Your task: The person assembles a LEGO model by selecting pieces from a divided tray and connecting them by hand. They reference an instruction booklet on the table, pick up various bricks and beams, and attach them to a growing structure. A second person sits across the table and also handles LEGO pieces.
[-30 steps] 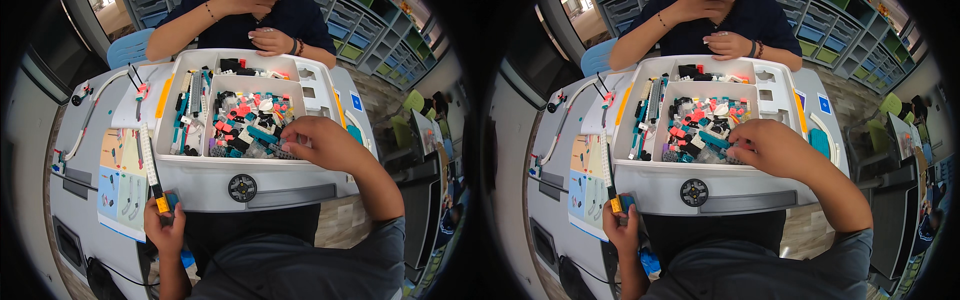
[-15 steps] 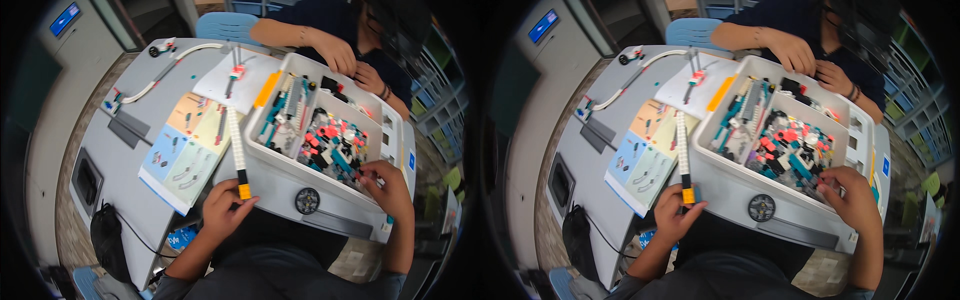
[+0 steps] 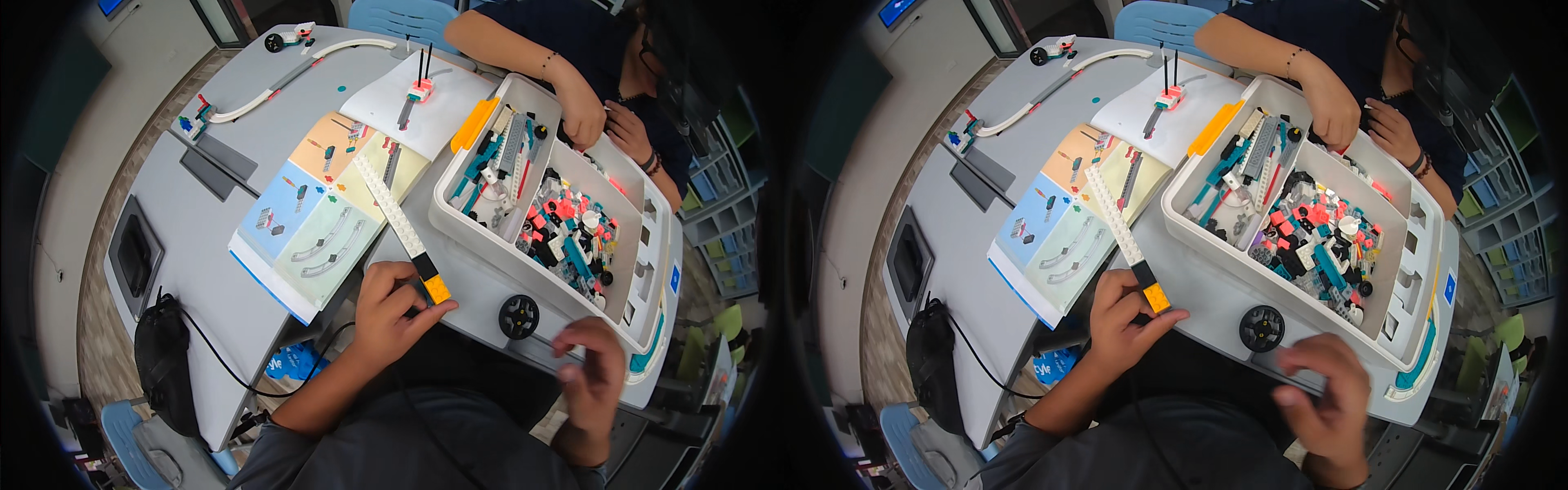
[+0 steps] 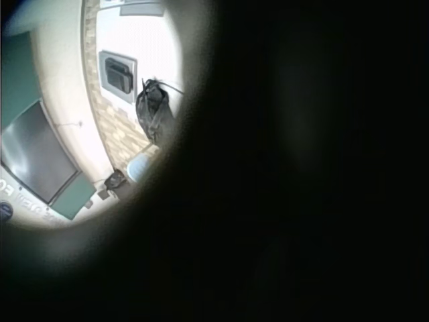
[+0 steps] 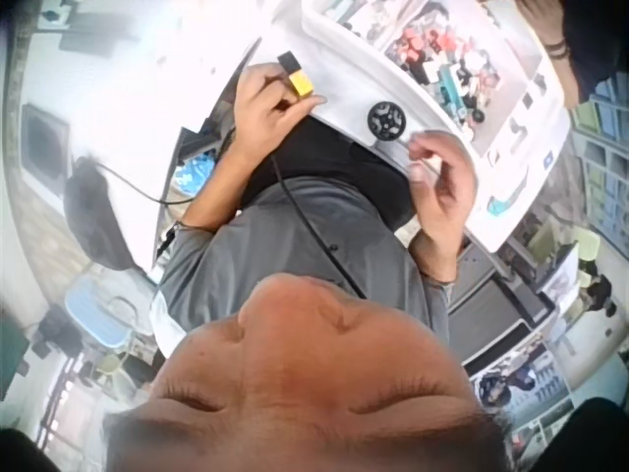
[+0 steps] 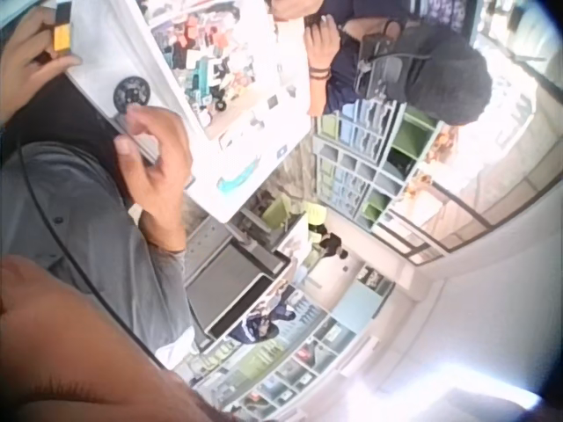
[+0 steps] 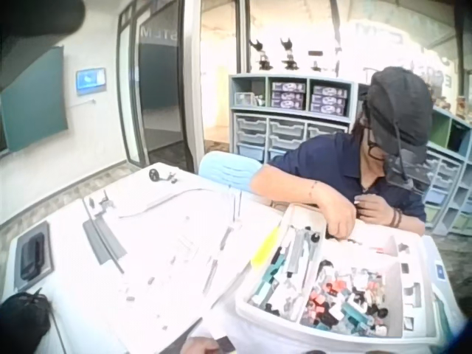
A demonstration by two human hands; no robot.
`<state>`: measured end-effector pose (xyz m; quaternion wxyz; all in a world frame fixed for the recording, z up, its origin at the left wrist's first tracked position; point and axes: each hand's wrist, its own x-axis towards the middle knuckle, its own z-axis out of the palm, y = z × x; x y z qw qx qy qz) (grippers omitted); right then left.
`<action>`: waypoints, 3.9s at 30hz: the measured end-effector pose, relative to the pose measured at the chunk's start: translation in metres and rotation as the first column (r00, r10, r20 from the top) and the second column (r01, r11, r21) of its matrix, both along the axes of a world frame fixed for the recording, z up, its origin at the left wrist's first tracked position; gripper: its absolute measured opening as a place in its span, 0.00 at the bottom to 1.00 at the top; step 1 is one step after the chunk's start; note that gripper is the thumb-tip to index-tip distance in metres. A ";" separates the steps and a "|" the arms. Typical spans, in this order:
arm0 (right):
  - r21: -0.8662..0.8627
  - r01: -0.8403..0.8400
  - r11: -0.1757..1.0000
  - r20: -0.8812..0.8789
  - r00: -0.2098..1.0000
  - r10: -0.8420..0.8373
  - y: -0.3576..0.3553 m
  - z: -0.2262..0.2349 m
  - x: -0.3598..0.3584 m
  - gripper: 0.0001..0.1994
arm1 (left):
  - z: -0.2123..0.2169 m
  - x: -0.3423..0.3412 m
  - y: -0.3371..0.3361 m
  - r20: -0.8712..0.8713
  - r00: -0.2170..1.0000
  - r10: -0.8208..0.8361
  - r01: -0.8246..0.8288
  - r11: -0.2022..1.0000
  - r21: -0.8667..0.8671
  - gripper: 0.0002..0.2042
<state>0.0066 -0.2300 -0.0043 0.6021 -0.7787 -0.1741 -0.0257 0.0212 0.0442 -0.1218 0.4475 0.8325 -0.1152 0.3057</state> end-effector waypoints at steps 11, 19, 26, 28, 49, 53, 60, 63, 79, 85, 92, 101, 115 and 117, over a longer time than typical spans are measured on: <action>-0.041 -0.052 0.998 -0.178 0.983 0.044 0.134 -0.070 0.033 0.28 | -0.021 -0.004 0.010 0.036 0.997 -0.066 0.066 0.998 0.001 0.17; 0.265 -0.023 0.964 -0.152 0.986 0.065 0.148 -0.097 0.043 0.06 | -0.017 -0.010 0.022 0.051 0.977 -0.206 0.208 0.977 -0.052 0.17; 0.620 0.003 0.785 -0.286 0.932 0.223 0.143 -0.085 0.044 0.05 | -0.008 -0.021 0.034 0.043 0.981 -0.188 0.193 0.959 -0.206 0.11; 0.701 -0.056 0.711 -0.237 0.922 0.306 0.137 -0.075 0.041 0.05 | -0.010 -0.024 0.032 0.035 0.984 -0.176 0.179 0.939 -0.294 0.10; 0.654 -0.247 0.715 -0.185 0.865 0.467 0.045 -0.076 -0.012 0.06 | -0.001 -0.058 -0.047 -0.275 0.565 -0.778 0.342 0.524 -0.780 0.08; 0.655 -0.276 0.704 -0.078 0.902 0.425 0.044 -0.073 -0.016 0.06 | 0.008 -0.057 -0.044 -0.298 0.510 -0.807 0.354 0.512 -0.783 0.05; 0.646 -0.327 0.690 0.052 0.920 0.388 0.072 -0.055 -0.011 0.12 | 0.010 -0.044 -0.022 -0.126 0.653 -0.747 0.396 0.478 -0.784 0.03; 0.741 -0.323 0.589 0.033 0.893 0.448 0.089 -0.050 0.004 0.14 | -0.002 -0.040 -0.019 -0.071 0.703 -0.707 0.213 0.305 -0.928 0.11; 0.846 -0.168 0.506 -0.113 0.871 0.477 0.077 -0.043 0.016 0.13 | 0.016 -0.037 -0.028 -0.123 0.708 -0.695 0.220 0.384 -0.897 0.14; 0.762 -0.133 0.634 -0.127 0.929 0.347 0.078 -0.039 0.020 0.13 | 0.033 -0.037 -0.044 -0.148 0.665 -0.732 0.245 0.401 -0.883 0.13; 0.729 -0.319 0.605 0.052 0.908 0.415 0.068 -0.052 0.020 0.10 | 0.013 -0.025 -0.040 -0.153 0.613 -0.775 0.238 0.365 -0.900 0.14; 0.792 -0.244 0.560 -0.012 0.910 0.413 0.015 -0.074 -0.006 0.16 | -0.001 -0.028 -0.032 -0.186 0.665 -0.723 0.246 0.448 -0.860 0.11; 0.687 -0.216 0.694 0.060 0.968 0.243 -0.108 -0.047 -0.026 0.15 | 0.028 0.012 0.012 -0.214 0.973 -0.080 0.081 0.997 -0.004 0.05; 0.694 -0.205 0.690 0.069 0.973 0.219 -0.124 -0.044 -0.026 0.14 | 0.019 0.019 0.013 -0.191 0.980 -0.055 0.065 0.997 0.050 0.04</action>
